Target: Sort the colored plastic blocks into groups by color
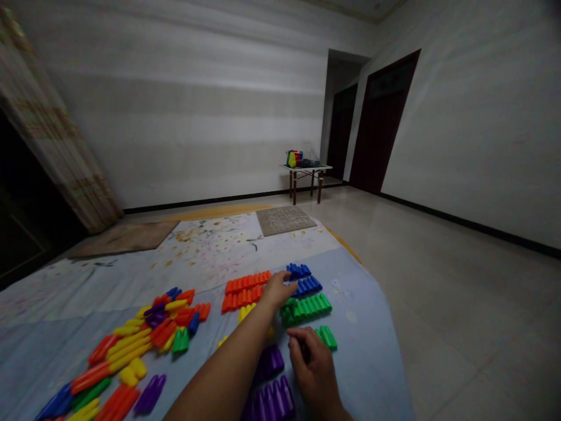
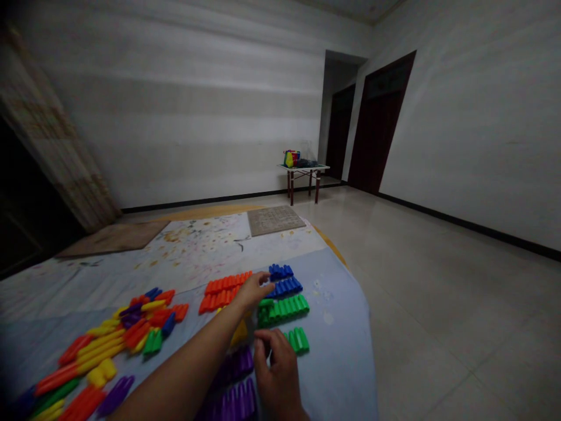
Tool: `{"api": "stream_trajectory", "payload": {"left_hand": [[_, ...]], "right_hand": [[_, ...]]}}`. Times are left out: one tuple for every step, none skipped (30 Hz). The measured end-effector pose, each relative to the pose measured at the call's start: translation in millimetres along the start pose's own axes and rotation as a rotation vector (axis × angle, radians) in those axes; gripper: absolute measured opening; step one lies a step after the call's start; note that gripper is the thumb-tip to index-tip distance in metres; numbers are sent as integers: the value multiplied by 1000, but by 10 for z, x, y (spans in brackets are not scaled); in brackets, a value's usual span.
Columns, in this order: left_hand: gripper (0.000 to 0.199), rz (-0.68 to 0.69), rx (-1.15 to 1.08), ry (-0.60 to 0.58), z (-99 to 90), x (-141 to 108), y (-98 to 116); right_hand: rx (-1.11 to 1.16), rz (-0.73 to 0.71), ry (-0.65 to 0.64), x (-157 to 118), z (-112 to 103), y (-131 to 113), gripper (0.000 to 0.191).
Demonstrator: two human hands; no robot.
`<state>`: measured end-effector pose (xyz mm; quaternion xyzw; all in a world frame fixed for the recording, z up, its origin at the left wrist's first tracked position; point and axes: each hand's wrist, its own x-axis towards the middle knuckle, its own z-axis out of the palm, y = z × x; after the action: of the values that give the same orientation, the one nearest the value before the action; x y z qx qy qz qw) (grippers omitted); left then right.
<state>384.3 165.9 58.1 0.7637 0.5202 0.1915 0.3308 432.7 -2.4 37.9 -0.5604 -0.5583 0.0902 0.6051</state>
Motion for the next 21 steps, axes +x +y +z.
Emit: {"api": "stream_trajectory", "payload": {"left_hand": [[44,5,-5,9,-27,-32,-64],[42,7,1,18,-52,-68,-129],[40,10,11,25,-75,-106,-192],[39,17,20,23,-94,-144,-249],[37,31,29,13,-107,-182,-297],[36,48,40,0,-115,-219,-335],[35,66,51,-13,-118,-253,-362],[34,81,62,-24,-116,-284,-378],[33,94,74,-31,-110,-311,-385],[32,103,85,-32,-103,-335,-384],[31,109,95,-29,-94,-355,-378],[30,112,105,-24,-87,-373,-367],[28,114,115,-15,-81,-389,-351],[26,115,123,-3,-80,-405,-333],[25,117,131,12,-83,-424,-309],[24,119,137,32,-92,-445,-281],[23,123,143,56,-108,-471,-249],[23,131,149,82,-131,-500,-212],[23,144,154,109,-161,-534,-171],[22,157,158,132,-196,-570,-129],[21,171,161,150,-234,-607,-87]], "right_hand": [[1,-3,-4,2,-5,-4,14],[0,-7,-7,4,-10,-6,14],[-3,-9,-10,4,-12,-6,14],[-8,-8,-15,3,-12,-4,14],[-13,-6,-21,0,-11,1,14],[-17,-1,-29,-5,-8,6,15],[-20,3,-35,-10,-4,11,15],[-23,6,-43,-15,1,15,15],[-25,8,-48,-19,4,16,15],[-27,7,-49,-21,8,14,15],[-27,4,-46,-21,10,8,14],[-24,-1,-40,-19,10,1,14],[-20,-6,-33,-15,9,-7,14],[-16,-10,-26,-11,7,-14,14],[-13,-15,-20,-7,5,-20,15],[-12,-20,-19,-4,2,-23,15],[-13,-26,-20,-3,-1,-24,15],[-17,-31,-23,-4,-3,-25,16],[-22,-35,-27,-7,-4,-24,16],[-28,-40,-31,-12,-4,-25,16],[-32,-47,-36,-18,-3,-29,16]]}}
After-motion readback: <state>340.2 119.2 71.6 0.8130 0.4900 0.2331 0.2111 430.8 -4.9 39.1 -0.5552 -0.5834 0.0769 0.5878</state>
